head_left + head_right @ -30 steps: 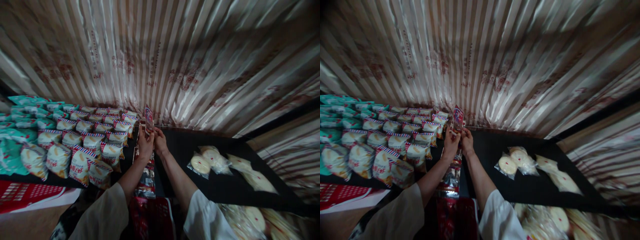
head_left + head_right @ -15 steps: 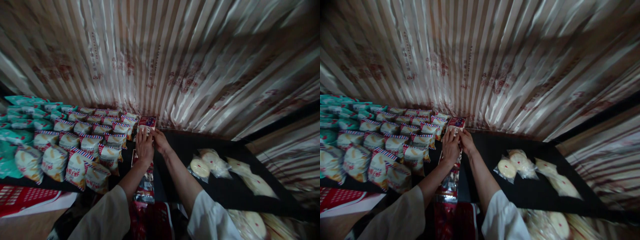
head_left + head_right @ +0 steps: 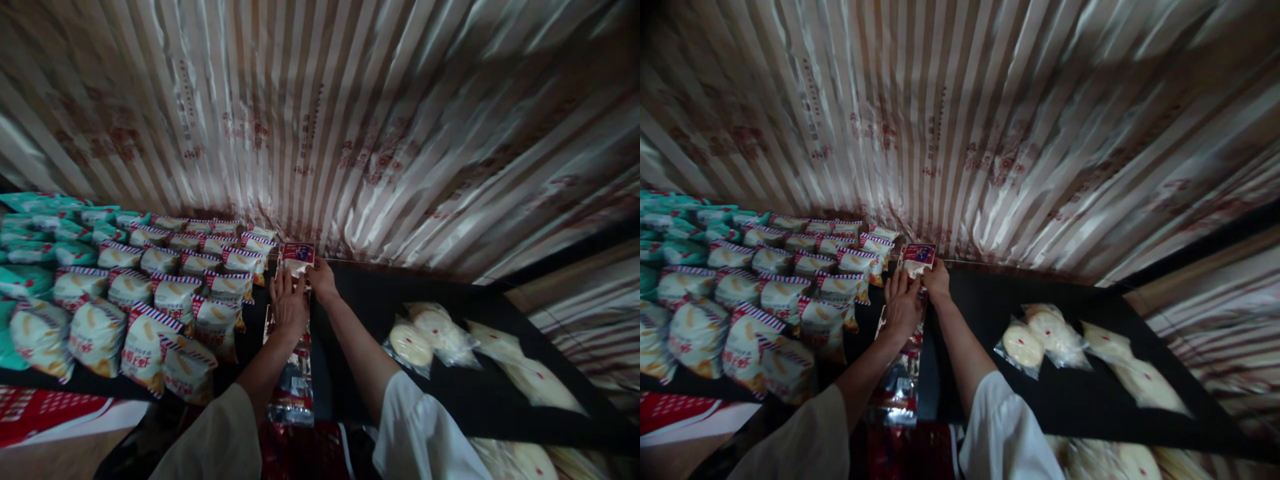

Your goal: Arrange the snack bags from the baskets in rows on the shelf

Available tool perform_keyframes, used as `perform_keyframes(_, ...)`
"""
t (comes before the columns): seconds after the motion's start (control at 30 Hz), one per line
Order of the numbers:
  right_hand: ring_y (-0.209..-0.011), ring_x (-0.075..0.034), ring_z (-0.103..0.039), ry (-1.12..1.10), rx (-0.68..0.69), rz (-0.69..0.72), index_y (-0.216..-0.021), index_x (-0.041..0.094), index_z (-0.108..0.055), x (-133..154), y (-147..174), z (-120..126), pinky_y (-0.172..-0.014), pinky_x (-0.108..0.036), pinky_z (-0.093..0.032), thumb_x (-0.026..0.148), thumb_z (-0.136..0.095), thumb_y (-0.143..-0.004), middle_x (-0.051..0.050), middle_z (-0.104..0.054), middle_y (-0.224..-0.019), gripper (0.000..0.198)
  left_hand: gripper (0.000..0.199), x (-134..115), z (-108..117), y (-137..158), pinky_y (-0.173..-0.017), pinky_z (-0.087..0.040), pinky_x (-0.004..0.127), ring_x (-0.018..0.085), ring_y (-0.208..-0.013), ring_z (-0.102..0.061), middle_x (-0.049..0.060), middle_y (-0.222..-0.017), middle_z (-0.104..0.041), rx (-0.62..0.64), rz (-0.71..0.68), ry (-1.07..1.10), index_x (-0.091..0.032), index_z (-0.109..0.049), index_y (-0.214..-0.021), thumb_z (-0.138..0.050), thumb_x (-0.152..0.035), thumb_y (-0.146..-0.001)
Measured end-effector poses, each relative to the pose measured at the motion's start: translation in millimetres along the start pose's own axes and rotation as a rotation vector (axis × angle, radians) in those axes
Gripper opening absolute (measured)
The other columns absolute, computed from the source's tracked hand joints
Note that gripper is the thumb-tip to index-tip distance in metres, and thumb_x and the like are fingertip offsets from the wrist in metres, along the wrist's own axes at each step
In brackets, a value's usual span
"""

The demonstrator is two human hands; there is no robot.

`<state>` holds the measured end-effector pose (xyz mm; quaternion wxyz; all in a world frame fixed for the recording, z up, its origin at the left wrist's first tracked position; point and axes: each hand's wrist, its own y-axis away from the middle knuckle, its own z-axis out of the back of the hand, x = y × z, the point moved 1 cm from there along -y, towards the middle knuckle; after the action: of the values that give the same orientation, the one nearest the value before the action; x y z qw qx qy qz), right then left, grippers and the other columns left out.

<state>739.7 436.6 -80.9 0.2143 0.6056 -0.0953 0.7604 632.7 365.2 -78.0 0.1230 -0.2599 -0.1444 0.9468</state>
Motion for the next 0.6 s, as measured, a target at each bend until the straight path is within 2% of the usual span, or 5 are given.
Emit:
perform_keyframes(0.1,-0.087,-0.018,-0.062,0.201,-0.037,0.087,-0.118,0.021,-0.057,5,2,2,-0.087,-0.032,-0.046,0.014,-0.053,-0.072,-0.003,-0.068,-0.092,0.047,0.044,1,-2,1,-0.112,-0.022,0.052,0.030,-0.140,-0.026,0.015,-0.143,-0.043,0.012,0.005,0.005,-0.018,-0.057,-0.126,-0.048,-0.015,-0.083)
perform_keyframes(0.2,-0.096,-0.020,-0.061,0.450,-0.057,0.183,-0.128,0.022,-0.053,10,8,1,-0.093,-0.034,-0.043,0.012,-0.051,-0.076,-0.006,-0.066,-0.105,0.053,0.043,1,-3,0,-0.113,-0.021,0.052,0.030,-0.139,-0.027,0.015,-0.142,-0.045,0.028,0.005,0.001,-0.018,-0.058,-0.125,-0.048,-0.015,-0.083)
perform_keyframes(0.33,-0.110,-0.025,-0.055,0.649,-0.044,0.265,-0.119,0.016,-0.062,10,14,-4,-0.098,-0.035,-0.039,0.016,-0.049,-0.081,-0.015,-0.059,-0.119,0.040,0.043,1,-1,-2,-0.113,-0.021,0.051,0.031,-0.138,-0.029,0.015,-0.141,-0.046,0.056,0.025,-0.006,-0.017,-0.058,-0.124,-0.051,-0.017,-0.082)
perform_keyframes(0.47,-0.120,-0.026,-0.048,0.730,-0.032,0.324,-0.115,0.017,-0.066,4,15,-9,-0.104,-0.038,-0.032,0.023,-0.051,-0.083,-0.014,-0.057,-0.124,0.035,0.046,1,1,-3,-0.111,-0.025,0.048,0.032,-0.135,-0.035,0.015,-0.140,-0.046,0.095,0.073,-0.008,-0.016,-0.056,-0.127,-0.053,-0.020,-0.081)
perform_keyframes(0.6,-0.122,-0.023,-0.047,0.730,-0.021,0.329,-0.116,0.019,-0.065,-2,11,-11,-0.104,-0.035,-0.032,0.024,-0.050,-0.085,-0.011,-0.059,-0.123,0.035,0.050,1,2,-4,-0.108,-0.030,0.046,0.034,-0.134,-0.035,0.018,-0.141,-0.044,0.136,0.107,0.005,-0.013,-0.054,-0.129,-0.055,-0.019,-0.079)
